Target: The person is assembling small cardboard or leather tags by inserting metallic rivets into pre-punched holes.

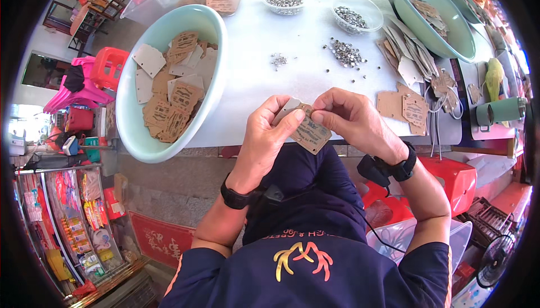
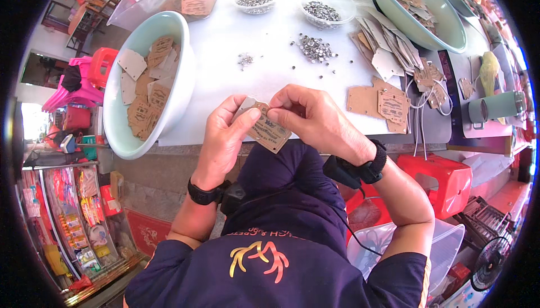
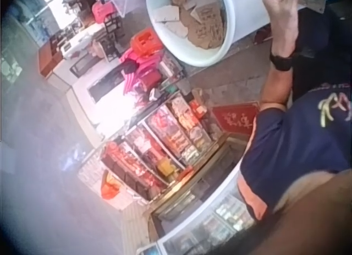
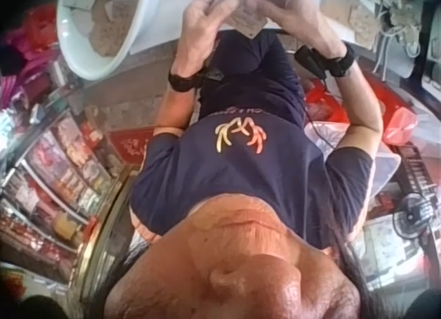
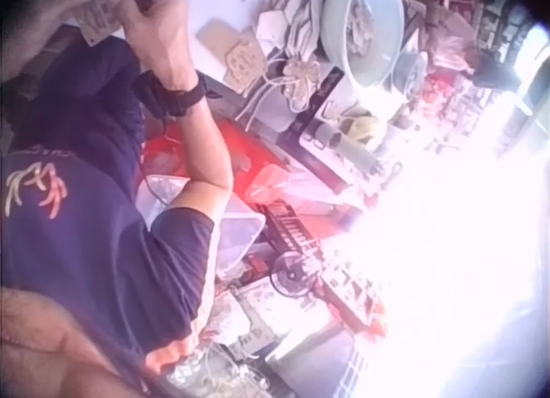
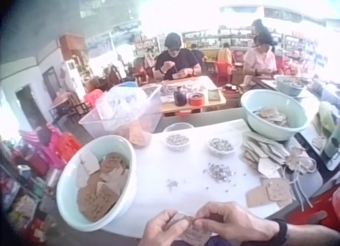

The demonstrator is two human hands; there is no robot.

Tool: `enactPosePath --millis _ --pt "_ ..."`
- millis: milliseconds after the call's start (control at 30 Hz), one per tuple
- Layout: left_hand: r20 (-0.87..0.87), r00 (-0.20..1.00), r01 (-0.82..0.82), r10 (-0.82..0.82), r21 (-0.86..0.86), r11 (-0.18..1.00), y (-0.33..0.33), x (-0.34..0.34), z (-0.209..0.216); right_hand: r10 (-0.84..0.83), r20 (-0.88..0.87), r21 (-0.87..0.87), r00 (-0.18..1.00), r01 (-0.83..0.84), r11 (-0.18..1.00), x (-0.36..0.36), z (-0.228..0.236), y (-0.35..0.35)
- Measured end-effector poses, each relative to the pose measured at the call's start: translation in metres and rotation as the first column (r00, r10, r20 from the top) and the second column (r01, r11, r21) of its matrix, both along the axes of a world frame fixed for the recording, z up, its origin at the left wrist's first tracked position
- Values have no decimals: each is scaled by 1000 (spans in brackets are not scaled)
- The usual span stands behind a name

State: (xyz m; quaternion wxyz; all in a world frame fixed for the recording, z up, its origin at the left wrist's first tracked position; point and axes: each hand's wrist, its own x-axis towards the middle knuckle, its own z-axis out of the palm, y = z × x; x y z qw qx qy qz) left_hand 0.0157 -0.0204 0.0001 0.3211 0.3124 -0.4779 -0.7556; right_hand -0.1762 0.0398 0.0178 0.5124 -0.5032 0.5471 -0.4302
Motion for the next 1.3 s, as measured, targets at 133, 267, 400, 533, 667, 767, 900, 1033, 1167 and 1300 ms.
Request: enactPosePath --millis 133,267,400,533,667,767,900,1033,1167,1300 --pt "14 1000 2 -2 7 1000 -1 -1 2 50 -41 115 998 -45 992 -1 11 1" --pt "4 999 32 -32 -5 999 -2 1 3 58 -38 98 998 -54 994 -3 8 -1" --pt "-20 999 -27 25 -80 996 0 0 3 25 -22 -9 999 -25 1000 -1 8 -8" --pt "-20 997 -72 70 -97 993 -2 4 2 -107 -361 -197 927 36 980 -21 13 -31" --pt "26 998 -58 61 -113 992 -6 7 0 -219 -735 -344 642 -75 936 -41 19 -49" --pt "20 998 -56 59 -113 992 -7 8 -1 -223 -829 -352 512 -170 920 -43 9 -54" --pt "-11 998 -67 67 -104 992 -7 7 -1 -194 -910 -293 366 -235 927 -40 7 -60" --pt "-7 998 -59 58 -101 993 -7 6 1 -218 -926 -316 307 -318 894 -37 12 -65" --pt "5 999 -45 46 -123 991 -8 8 -2 -199 -954 -276 225 -398 875 -36 8 -72" --pt "14 999 -47 50 -140 989 -7 7 -3 -99 -963 -189 251 -364 912 -39 8 -75"
